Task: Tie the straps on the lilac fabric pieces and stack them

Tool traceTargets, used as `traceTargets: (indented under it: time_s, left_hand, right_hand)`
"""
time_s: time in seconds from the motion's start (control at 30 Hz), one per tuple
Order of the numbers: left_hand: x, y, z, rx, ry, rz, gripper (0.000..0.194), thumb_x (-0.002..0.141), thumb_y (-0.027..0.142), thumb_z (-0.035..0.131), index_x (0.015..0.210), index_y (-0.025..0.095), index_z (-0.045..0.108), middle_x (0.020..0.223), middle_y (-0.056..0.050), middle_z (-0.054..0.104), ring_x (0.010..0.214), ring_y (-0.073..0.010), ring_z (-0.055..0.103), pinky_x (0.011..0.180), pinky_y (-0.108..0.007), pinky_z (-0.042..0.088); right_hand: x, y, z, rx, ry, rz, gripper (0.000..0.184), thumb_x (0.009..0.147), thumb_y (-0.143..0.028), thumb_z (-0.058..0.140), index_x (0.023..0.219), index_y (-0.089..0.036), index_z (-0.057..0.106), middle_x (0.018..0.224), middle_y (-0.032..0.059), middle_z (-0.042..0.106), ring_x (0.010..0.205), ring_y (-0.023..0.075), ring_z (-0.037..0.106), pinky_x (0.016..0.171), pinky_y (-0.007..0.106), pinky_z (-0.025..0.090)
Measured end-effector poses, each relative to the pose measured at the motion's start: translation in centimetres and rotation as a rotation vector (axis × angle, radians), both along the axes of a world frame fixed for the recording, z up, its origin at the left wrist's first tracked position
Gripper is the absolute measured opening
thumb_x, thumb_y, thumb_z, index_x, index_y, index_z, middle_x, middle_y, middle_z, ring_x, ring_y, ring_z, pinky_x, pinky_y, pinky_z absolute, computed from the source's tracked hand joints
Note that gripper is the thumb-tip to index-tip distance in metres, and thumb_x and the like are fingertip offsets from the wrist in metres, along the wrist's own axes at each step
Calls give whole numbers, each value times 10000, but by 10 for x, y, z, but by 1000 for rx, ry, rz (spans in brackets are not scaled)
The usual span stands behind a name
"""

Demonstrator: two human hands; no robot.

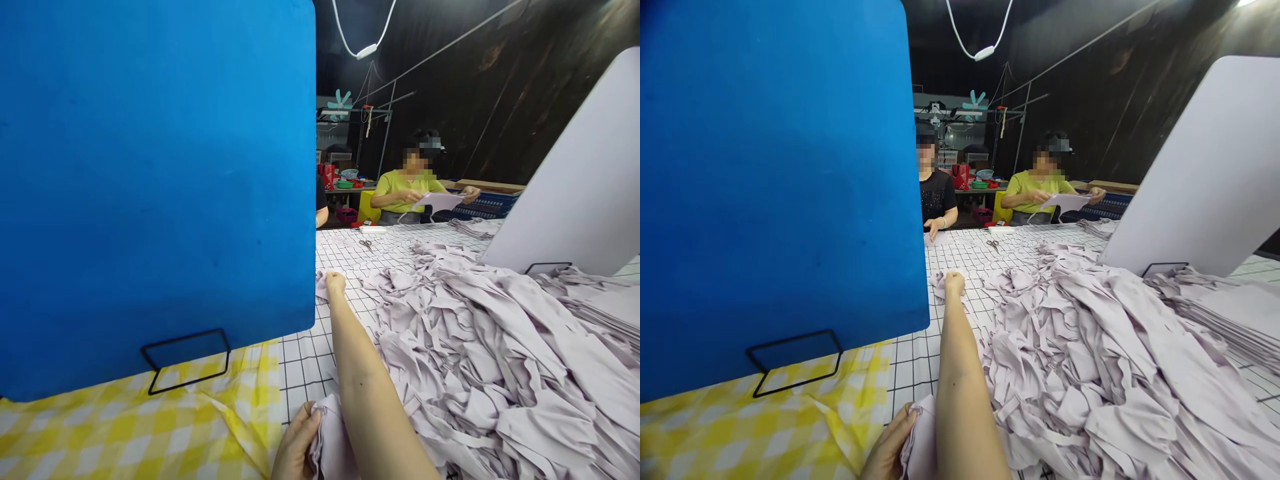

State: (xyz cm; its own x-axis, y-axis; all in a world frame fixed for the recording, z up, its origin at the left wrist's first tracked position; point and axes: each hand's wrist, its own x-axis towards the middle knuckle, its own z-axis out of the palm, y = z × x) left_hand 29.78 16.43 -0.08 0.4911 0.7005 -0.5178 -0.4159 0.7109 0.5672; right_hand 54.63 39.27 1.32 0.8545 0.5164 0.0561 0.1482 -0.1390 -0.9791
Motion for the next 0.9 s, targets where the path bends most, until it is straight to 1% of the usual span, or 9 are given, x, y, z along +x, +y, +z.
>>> traceTargets:
  time_s: [0.13,0.27,0.4,0.5,0.57,0.63,0.73,0.83,0.9]
  left_hand:
    - [0,-2,4,-30,12,14,274,582,255,790,783,174,622,734,-28,671,755,-199,670,665,-244,528]
    - [0,-5,14,-44,67,67,282,568,220,800,782,162,625,736,-16,671,716,-164,668,648,-213,529]
    - [0,-7,22,-57,99,112,295,551,195,809,784,162,632,769,-3,678,676,-127,659,598,-172,522]
    - [-1,-8,23,-80,98,97,296,539,187,813,771,159,631,791,-9,684,666,-123,656,549,-157,510]
    - [-2,-8,23,-78,98,89,292,537,184,811,765,155,632,795,-19,684,670,-132,657,529,-157,506]
    - [-3,-8,23,-65,98,85,297,539,178,806,782,154,637,807,-30,685,687,-139,660,528,-154,504]
    - [-4,-7,21,-49,104,76,305,539,177,803,798,160,641,802,-31,683,717,-141,663,557,-147,508]
    - [-3,-6,16,-26,111,63,315,539,206,803,802,165,636,760,-27,676,724,-163,667,594,-183,525]
    - [-2,-6,11,17,111,90,332,533,219,807,810,157,635,728,-33,671,706,-181,669,602,-214,533]
  right_hand:
    - [-7,-2,0,-212,-69,-5,295,886,-319,524,1143,-174,534,1156,75,551,962,189,572,810,397,490]
    - [-11,-9,3,-310,-201,5,308,878,-320,538,1142,-162,533,1149,74,554,970,198,571,815,409,486]
    - [-15,-18,6,-291,-388,42,286,872,-300,544,1121,-160,544,1194,75,526,1057,224,523,880,451,435]
    - [-20,-25,5,-246,-527,137,172,888,-229,503,1016,-172,603,1222,64,512,1123,213,473,925,406,400]
    - [-21,-29,2,-237,-585,206,164,896,-216,486,983,-173,617,1191,63,536,1109,201,485,910,380,414]
    - [-22,-32,0,-238,-622,255,191,893,-255,504,1037,-167,596,1161,67,554,1062,202,520,879,399,441]
    - [-20,-34,-2,-249,-658,300,289,883,-310,530,1134,-168,542,1176,74,544,1010,204,554,847,423,468]
    - [-21,-29,-1,-281,-670,323,319,881,-317,533,1163,-169,522,1177,78,541,991,203,564,826,414,483]
    - [-22,-24,1,-305,-667,332,316,882,-317,532,1163,-172,522,1170,76,544,982,199,568,818,407,487]
